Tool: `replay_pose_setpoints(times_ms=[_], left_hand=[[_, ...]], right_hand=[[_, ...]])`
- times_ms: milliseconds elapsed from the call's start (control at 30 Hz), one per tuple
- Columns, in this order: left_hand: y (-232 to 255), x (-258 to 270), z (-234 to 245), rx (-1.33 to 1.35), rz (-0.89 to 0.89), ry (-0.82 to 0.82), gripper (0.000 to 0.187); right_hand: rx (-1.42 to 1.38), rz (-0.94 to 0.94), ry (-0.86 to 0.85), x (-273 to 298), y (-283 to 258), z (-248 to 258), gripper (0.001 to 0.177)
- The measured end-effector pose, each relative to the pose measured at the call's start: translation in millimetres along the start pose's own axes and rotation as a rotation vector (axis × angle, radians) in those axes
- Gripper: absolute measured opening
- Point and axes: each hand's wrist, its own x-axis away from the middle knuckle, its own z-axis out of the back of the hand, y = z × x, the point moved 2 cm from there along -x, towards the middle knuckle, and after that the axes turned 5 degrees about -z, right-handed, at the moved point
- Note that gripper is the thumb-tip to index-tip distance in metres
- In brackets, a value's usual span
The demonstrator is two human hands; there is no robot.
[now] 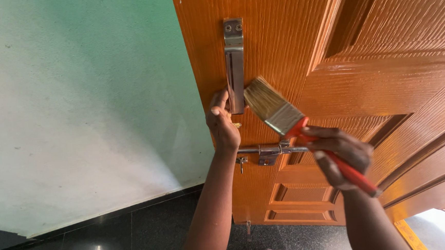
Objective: The person uses a red-handled brush to sweep dust off a brown wooden door. They start by cleaning the area around the handle and latch, then move to the recessed panels and the curved edges of the door, using their left hand to steady the surface.
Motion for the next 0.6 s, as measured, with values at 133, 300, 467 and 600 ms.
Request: replay_pose_setpoints(times_ms=[133, 300, 467, 600], left_hand=[[29.0, -14.5, 0.4, 0.088, 0.024, -0.140, 0.088], [82.3, -45.1, -10.2, 0.129, -0.190, -0.173, 0.073], [108.8, -37.9, -28.1, -0.231, -0.323, -0.053, 0.061], [110.9, -43.3, -21.7, -0.236, -0.321, -0.051, 0.058]], right_hand=[[0.001, 0.031, 0.088, -17.6, -18.7, 3.9, 0.013], [0.167, 0.041, 0.037, -25.9, -29.1, -33.5, 0.012], [0.007, -0.075, -0.076, -9.6, -12.5, -23.5, 0.010], [0.028, -0.199, -0.196, -6.1, 4.4, 10.9, 0.012]])
